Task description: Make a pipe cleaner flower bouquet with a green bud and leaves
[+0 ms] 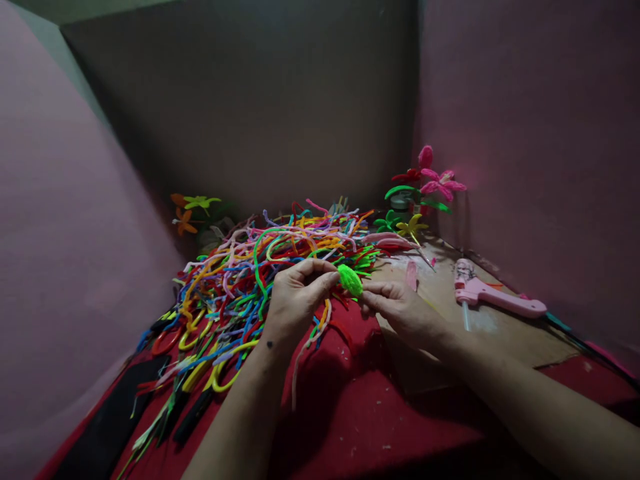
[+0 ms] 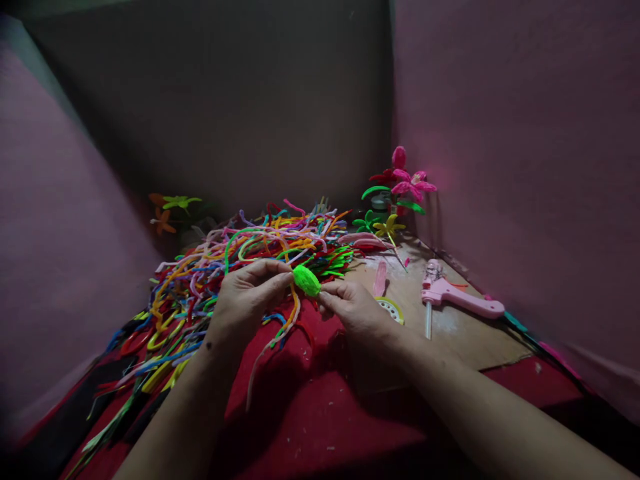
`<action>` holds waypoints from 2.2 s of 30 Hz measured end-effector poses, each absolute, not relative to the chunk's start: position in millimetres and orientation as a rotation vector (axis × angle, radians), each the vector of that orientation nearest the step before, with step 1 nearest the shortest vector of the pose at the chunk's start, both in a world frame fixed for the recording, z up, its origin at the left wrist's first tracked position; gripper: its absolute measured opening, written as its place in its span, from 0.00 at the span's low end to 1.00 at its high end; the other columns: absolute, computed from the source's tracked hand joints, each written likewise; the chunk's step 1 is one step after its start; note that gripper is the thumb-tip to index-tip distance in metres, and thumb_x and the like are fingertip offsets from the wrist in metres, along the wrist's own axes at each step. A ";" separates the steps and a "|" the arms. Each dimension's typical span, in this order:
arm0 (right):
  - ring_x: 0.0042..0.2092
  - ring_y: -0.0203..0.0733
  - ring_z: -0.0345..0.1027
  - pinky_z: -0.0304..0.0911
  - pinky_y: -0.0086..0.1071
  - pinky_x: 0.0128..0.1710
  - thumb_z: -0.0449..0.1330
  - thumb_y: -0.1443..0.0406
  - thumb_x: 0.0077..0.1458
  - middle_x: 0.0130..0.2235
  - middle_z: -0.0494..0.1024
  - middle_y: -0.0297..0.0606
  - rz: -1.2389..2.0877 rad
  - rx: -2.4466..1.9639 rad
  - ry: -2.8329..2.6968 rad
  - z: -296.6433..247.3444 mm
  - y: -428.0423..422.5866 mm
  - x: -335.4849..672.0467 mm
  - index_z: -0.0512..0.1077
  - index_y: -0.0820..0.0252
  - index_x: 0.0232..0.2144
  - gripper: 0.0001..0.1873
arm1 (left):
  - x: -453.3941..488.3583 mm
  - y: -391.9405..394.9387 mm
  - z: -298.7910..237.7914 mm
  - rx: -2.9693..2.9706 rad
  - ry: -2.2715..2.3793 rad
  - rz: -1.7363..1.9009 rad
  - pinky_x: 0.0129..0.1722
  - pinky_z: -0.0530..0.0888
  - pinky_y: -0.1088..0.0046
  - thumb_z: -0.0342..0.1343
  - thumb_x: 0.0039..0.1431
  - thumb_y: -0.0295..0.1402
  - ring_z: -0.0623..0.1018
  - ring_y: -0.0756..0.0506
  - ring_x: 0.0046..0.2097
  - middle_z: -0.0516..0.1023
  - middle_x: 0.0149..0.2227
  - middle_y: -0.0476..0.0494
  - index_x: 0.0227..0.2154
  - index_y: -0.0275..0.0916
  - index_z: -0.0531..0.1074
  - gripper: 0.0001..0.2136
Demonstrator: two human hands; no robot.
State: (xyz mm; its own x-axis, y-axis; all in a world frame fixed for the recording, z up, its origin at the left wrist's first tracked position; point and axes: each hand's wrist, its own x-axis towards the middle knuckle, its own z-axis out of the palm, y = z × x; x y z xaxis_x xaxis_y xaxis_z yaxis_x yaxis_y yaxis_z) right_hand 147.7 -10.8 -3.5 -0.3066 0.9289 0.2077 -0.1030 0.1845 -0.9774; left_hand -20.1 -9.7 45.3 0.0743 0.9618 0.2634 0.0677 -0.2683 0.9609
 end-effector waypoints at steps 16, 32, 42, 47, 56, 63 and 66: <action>0.26 0.35 0.57 0.50 0.32 0.29 0.57 0.60 0.49 0.20 0.66 0.32 1.233 -0.884 -1.509 -4.9 -10.8 147.1 0.68 0.60 0.17 0.14 | -19.6 -4.5 43.1 1.420 1.072 1.353 0.17 0.60 0.82 0.60 0.47 0.36 0.63 0.57 0.19 0.68 0.22 0.53 0.27 0.36 0.70 0.09; 0.25 0.32 0.60 0.56 0.29 0.28 0.70 0.65 0.35 0.22 0.71 0.32 1.732 -0.538 -0.688 -18.9 -4.4 133.3 0.73 0.63 0.22 0.11 | 12.9 -13.6 13.0 1.141 0.927 1.202 0.18 0.57 0.81 0.63 0.43 0.35 0.66 0.55 0.20 0.72 0.19 0.47 0.29 0.30 0.77 0.12; 0.30 0.36 0.65 0.60 0.31 0.32 0.69 0.67 0.36 0.24 0.73 0.35 1.799 -0.486 -0.741 -18.3 -3.9 132.7 0.73 0.62 0.22 0.08 | 15.1 -16.2 10.7 1.234 0.983 1.314 0.29 0.65 0.77 0.60 0.46 0.31 0.67 0.53 0.26 0.71 0.24 0.49 0.26 0.33 0.75 0.06; 0.32 0.34 0.65 0.59 0.28 0.31 0.65 0.71 0.38 0.31 0.73 0.33 1.374 -0.590 -0.888 3.0 -6.0 152.3 0.73 0.59 0.30 0.12 | 9.3 -13.1 12.2 1.572 1.159 1.349 0.34 0.67 0.73 0.53 0.53 0.30 0.70 0.50 0.31 0.72 0.26 0.48 0.28 0.35 0.71 0.04; 0.32 0.34 0.64 0.63 0.29 0.32 0.64 0.68 0.46 0.31 0.72 0.33 1.030 -0.629 -1.265 18.1 -9.6 163.8 0.72 0.58 0.33 0.09 | 4.0 -17.6 14.4 2.335 1.438 1.361 0.34 0.65 0.71 0.48 0.57 0.25 0.68 0.46 0.33 0.70 0.28 0.45 0.27 0.37 0.69 0.06; 0.28 0.31 0.62 0.60 0.27 0.28 0.63 0.69 0.45 0.28 0.68 0.30 1.012 -0.679 -1.241 16.2 -7.2 164.1 0.69 0.60 0.30 0.07 | 3.6 -16.0 12.6 2.569 1.373 1.447 0.31 0.64 0.72 0.48 0.57 0.23 0.65 0.47 0.30 0.67 0.25 0.48 0.27 0.38 0.66 0.07; 0.27 0.31 0.63 0.61 0.28 0.27 0.63 0.69 0.44 0.28 0.68 0.29 1.033 -0.670 -1.222 16.0 -7.0 163.4 0.68 0.60 0.28 0.07 | 3.4 -15.2 11.4 2.592 1.353 1.457 0.31 0.64 0.71 0.48 0.57 0.22 0.65 0.47 0.30 0.67 0.24 0.47 0.26 0.38 0.65 0.07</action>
State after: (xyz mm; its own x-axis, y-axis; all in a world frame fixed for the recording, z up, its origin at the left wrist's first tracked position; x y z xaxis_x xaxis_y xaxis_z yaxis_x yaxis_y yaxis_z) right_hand 163.4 -7.0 16.0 0.0099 0.9041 0.4271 -0.2710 0.4136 -0.8692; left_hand 3.4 -15.2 11.4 0.2619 0.5988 0.7568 0.7105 -0.6503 0.2687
